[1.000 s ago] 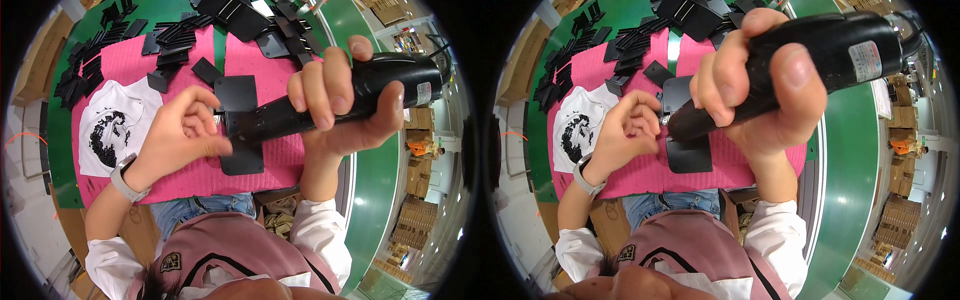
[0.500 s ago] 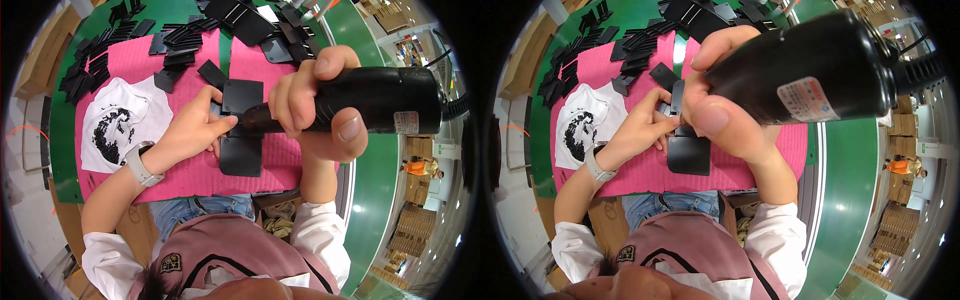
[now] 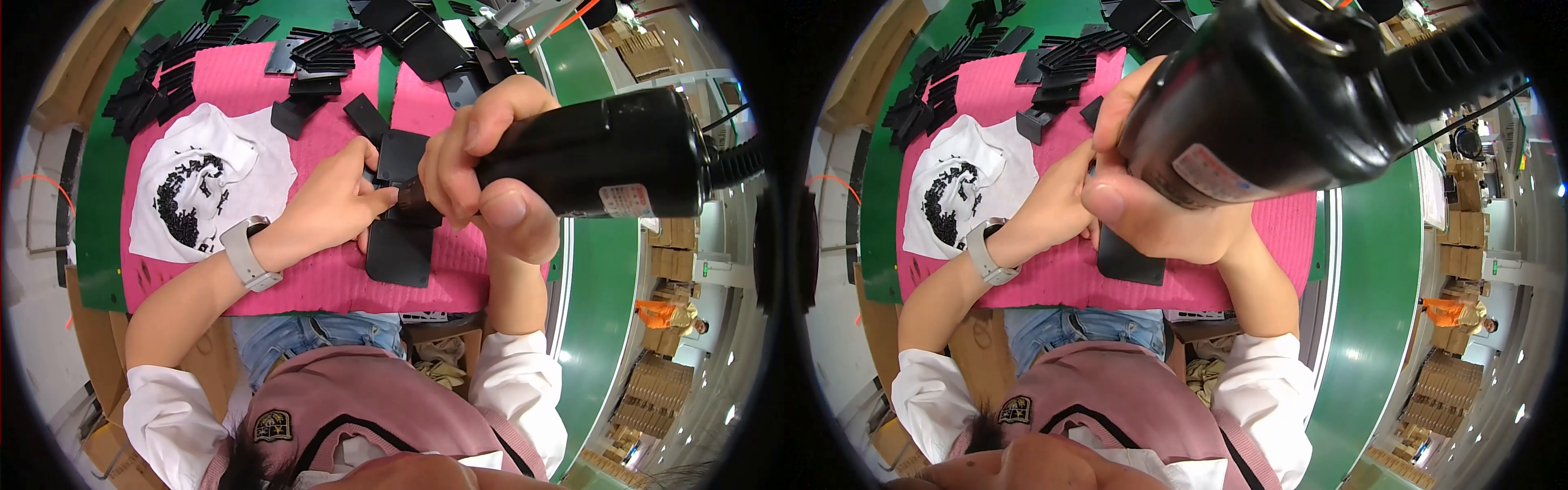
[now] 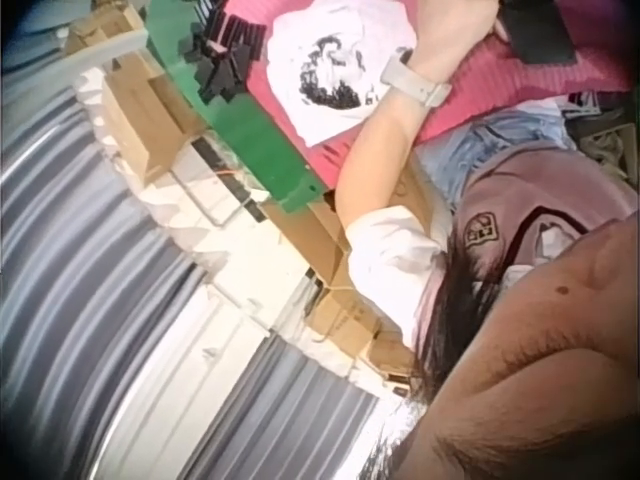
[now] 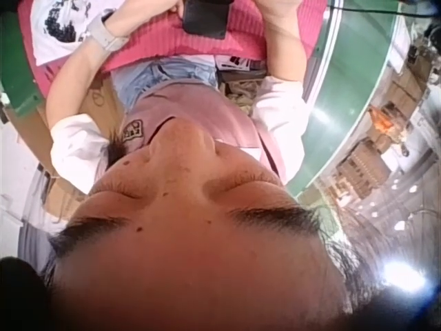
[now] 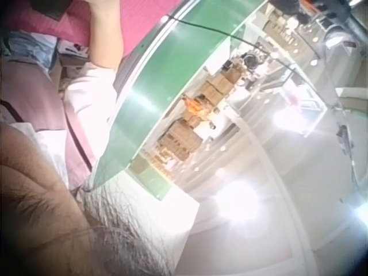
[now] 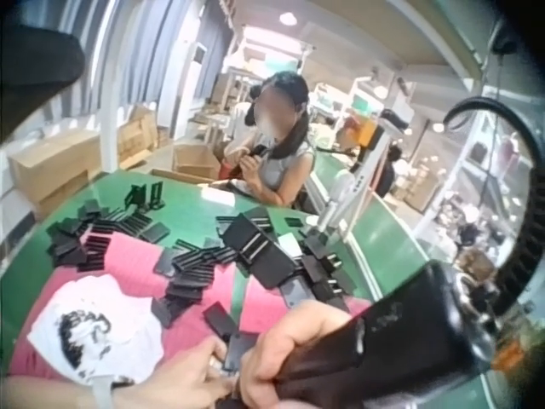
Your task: Assembling small plastic components onto larger panels using a handheld heat tool at a factory workstation.
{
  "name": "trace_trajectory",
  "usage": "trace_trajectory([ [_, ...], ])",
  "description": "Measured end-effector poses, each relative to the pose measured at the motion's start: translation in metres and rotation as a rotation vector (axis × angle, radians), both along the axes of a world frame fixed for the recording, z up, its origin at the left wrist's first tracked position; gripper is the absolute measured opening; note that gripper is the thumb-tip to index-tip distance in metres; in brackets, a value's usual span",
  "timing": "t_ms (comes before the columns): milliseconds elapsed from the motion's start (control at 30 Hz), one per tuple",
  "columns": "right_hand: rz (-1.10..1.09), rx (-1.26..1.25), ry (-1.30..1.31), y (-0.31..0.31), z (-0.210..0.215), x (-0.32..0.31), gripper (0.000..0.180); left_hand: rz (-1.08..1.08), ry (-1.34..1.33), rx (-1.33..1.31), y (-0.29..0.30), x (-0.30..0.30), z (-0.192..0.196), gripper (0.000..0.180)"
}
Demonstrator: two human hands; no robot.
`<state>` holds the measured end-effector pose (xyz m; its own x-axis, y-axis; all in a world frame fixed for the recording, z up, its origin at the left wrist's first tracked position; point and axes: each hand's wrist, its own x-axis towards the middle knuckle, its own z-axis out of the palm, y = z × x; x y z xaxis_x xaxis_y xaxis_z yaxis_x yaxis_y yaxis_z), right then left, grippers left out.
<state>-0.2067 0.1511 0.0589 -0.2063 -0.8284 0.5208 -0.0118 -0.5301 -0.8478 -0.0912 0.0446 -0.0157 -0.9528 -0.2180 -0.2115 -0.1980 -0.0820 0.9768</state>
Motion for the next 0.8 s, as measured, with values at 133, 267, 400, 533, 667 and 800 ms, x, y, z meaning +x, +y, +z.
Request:
trace_trajectory([
  [133,0.031,0.005,-0.023,-0.003,-0.001,-0.002,0.037,-0.013,0.048,-0.003,-0.001,-0.002,-0.007,0.027],
  [267,0.006,0.006,-0.02,-0.004,-0.002,0.002,0.036,0.015,0.037,0.022,-0.001,0.0,-0.008,0.027],
  [400,-0.083,0.029,0.082,0.007,0.0,0.008,0.038,0.041,0.017,-0.146,0.003,0.0,-0.004,0.027],
  [533,0.011,-0.041,-0.063,0.014,0.001,0.003,0.043,0.055,-0.048,-0.424,0.003,0.014,0.012,0.029],
  [667,0.206,-0.217,-0.149,0.025,0.01,-0.016,0.046,0.364,0.361,-1.058,-0.019,0.059,0.013,0.015],
  [800,0.293,-0.18,-0.057,0.024,0.01,-0.025,0.047,0.459,0.216,-1.267,-0.063,0.115,0.011,0.01],
])
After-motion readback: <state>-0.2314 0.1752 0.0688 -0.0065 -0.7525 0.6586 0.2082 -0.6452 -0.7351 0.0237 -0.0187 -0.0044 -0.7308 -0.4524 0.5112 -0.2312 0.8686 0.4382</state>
